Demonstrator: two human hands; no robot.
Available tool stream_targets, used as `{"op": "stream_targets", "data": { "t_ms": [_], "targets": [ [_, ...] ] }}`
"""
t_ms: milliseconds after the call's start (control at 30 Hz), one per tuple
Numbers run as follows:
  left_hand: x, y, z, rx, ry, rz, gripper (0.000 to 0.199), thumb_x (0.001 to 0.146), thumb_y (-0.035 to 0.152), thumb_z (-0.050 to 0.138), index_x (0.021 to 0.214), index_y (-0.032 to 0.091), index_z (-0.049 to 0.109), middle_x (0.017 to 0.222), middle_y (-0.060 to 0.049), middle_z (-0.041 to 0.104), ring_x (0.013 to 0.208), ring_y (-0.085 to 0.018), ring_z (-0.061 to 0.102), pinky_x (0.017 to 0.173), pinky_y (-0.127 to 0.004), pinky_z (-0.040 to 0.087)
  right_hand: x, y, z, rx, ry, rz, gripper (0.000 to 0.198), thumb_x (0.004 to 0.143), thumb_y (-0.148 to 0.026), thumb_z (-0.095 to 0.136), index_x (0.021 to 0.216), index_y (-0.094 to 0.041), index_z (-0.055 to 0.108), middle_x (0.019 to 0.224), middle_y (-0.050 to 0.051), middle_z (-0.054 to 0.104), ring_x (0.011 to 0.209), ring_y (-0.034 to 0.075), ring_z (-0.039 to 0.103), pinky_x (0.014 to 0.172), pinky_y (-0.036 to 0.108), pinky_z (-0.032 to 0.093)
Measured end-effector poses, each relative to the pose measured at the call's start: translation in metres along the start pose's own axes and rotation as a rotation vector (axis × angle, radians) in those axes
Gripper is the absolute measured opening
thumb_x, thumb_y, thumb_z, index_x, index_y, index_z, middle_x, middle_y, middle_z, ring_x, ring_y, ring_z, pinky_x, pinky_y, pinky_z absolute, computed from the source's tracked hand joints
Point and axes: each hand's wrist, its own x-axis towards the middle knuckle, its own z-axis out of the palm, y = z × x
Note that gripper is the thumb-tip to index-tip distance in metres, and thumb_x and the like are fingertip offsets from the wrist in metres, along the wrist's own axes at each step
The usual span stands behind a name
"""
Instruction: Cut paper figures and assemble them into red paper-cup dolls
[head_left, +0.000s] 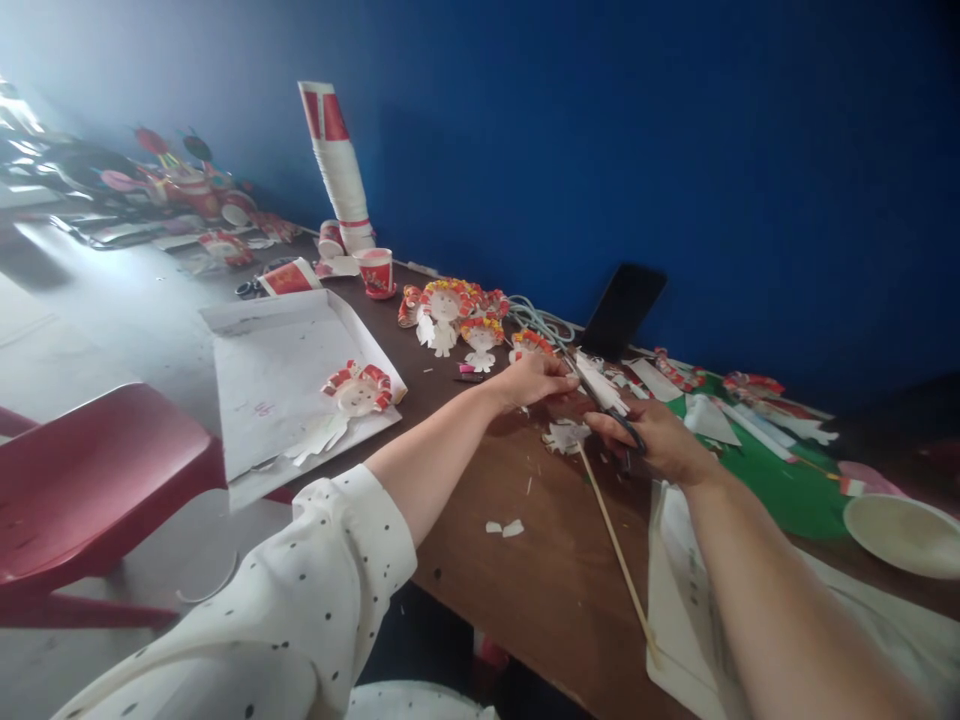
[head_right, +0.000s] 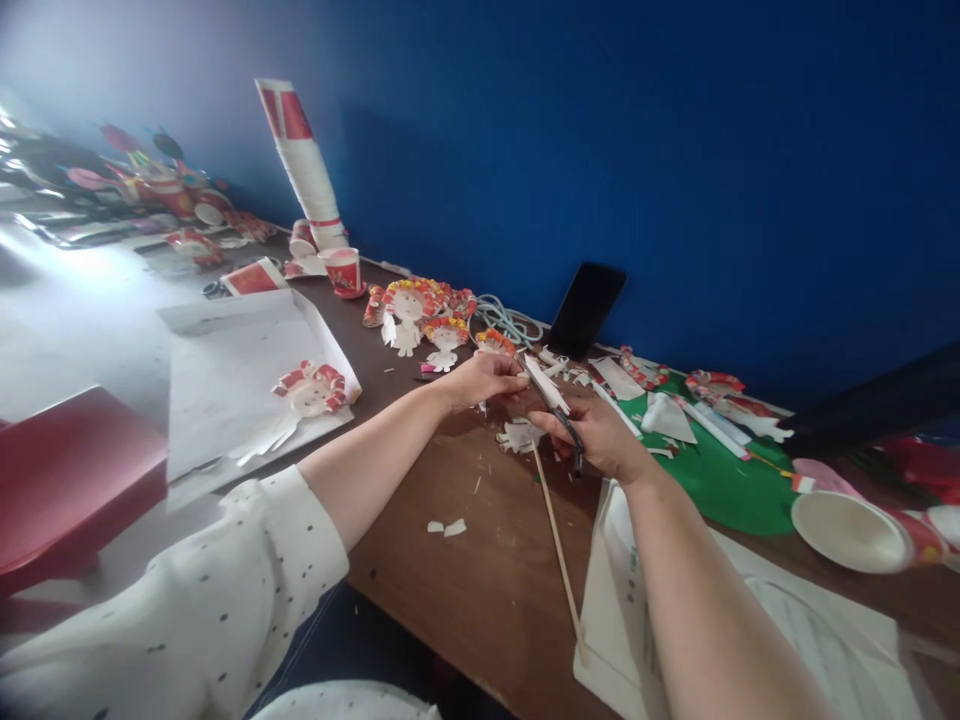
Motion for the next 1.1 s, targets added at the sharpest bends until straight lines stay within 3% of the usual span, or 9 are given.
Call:
{"op": "stream_targets", "data": {
  "t_ms": [367,567,767,967,1100],
  "targets": [
    [0.005,-0.009,-0.006,0.192,-0.006,0.079,0.027,0.073,0.041,0.065,0.067,0.014,0.062,0.06,-0.002,0.061,0.055,-0.01,0.053,0.058,-0.023,0.042,0.0,0.001,-0.001,0.045,-0.03,0.028,0.04,0.067,-0.053,0.069,0.051,-0.019,0.053,0.043,-0.003,0.049,0.041,0.01,0.044,0.041,0.023,0.033],
    [0.008,-0.012,-0.006,0.168,0.039,0.084,0.025,0.072,0.038,0.066,0.067,0.014,0.063,0.06,-0.001,0.061,0.056,-0.009,0.053,0.058,-0.021,0.042,0.001,0.007,-0.002,0.054,-0.013,0.031,0.038,0.067,-0.054,0.068,0.055,-0.02,0.055,0.044,-0.003,0.049,0.041,0.012,0.047,0.041,0.023,0.037],
    [0.004,-0.005,-0.003,-0.014,0.113,0.048,0.014,0.072,0.027,0.066,0.072,0.013,0.064,0.06,0.0,0.061,0.056,-0.008,0.054,0.059,-0.021,0.043,0.002,0.006,-0.002,0.028,0.03,0.027,0.032,0.066,-0.053,0.069,0.066,-0.021,0.065,0.045,-0.003,0.052,0.043,0.013,0.05,0.043,0.024,0.039],
    [0.0,0.002,-0.003,0.02,0.074,0.067,0.012,0.073,0.021,0.065,0.066,0.013,0.061,0.06,0.0,0.061,0.055,-0.007,0.054,0.058,-0.02,0.042,0.0,0.003,-0.001,0.095,-0.009,0.049,0.033,0.065,-0.052,0.071,0.07,-0.019,0.065,0.046,-0.003,0.051,0.044,0.012,0.049,0.044,0.024,0.036],
    [-0.002,0.005,-0.004,0.06,0.045,0.046,0.012,0.074,0.021,0.065,0.066,0.013,0.061,0.061,-0.001,0.062,0.055,-0.008,0.055,0.058,-0.02,0.043,0.003,0.012,-0.003,0.125,-0.042,0.046,0.039,0.066,-0.05,0.072,0.086,-0.016,0.069,0.049,-0.003,0.052,0.045,0.011,0.047,0.044,0.022,0.035]
  ]
}}
